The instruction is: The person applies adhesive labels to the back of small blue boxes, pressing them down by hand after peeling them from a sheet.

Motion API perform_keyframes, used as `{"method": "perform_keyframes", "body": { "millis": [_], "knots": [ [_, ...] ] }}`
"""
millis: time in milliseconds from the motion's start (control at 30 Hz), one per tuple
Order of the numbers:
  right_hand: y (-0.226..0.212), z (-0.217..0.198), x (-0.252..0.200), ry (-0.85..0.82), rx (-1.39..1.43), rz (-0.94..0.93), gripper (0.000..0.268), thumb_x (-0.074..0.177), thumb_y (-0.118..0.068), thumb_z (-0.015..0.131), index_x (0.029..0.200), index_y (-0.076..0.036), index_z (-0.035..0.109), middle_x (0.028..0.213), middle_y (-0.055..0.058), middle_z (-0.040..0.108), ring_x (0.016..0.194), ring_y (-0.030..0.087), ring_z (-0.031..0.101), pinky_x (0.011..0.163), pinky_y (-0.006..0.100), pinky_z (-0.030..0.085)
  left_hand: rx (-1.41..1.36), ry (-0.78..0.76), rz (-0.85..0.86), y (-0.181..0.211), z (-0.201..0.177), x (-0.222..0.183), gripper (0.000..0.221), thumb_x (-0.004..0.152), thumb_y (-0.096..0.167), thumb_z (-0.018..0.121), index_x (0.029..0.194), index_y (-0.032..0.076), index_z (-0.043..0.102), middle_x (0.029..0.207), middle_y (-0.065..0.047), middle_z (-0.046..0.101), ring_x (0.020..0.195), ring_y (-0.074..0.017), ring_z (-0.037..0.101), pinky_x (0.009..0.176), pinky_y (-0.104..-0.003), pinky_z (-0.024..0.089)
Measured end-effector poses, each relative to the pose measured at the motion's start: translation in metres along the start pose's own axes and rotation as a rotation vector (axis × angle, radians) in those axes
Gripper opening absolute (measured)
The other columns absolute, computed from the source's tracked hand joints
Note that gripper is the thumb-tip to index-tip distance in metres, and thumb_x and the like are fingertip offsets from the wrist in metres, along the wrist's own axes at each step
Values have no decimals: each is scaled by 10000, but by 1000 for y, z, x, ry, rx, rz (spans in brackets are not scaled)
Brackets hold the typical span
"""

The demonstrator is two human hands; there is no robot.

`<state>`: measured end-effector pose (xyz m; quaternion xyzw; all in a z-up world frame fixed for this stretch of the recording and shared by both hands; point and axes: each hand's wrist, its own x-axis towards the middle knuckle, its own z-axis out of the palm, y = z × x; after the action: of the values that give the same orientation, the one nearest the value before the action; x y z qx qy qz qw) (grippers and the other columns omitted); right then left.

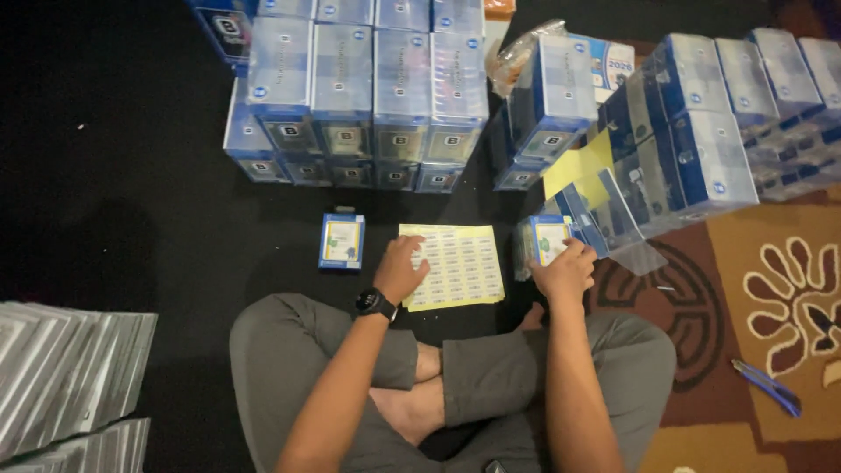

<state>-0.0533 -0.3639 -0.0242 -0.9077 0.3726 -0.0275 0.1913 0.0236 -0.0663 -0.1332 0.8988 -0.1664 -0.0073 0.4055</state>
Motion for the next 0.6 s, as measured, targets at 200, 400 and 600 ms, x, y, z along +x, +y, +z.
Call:
{"method": "perform_keyframes", "body": {
  "millis": [200,400,600],
  "knots": [
    [-11,-3,-1,9,-64,8,847,729,-380,838,1417,-116,422,1344,256,504,1271,510,440,997,614,297,-179,-156,27,40,-7,-19,398,864,202,674,1253,127,638,1038,-70,643,1050,-292,636,907,-428,560],
    [-21,-12,-38,94,175,-269,843,690,-354,891,1363,-59,477,1292,303,553,1246,549,476,984,686,395,-455,-177,-57,69,-11,-34,392,929,325,734,1257,130,640,1082,-124,677,1069,-327,661,871,-429,596],
    [-65,50,-93,-74,486,-551,888,555,-326,995,1267,-57,540,1128,234,582,1087,476,569,923,527,505,-775,-245,-402,129,-75,-28,591,1005,338,541,1510,55,421,1414,-281,549,1301,-455,546,1063,-585,475]
  ]
}}
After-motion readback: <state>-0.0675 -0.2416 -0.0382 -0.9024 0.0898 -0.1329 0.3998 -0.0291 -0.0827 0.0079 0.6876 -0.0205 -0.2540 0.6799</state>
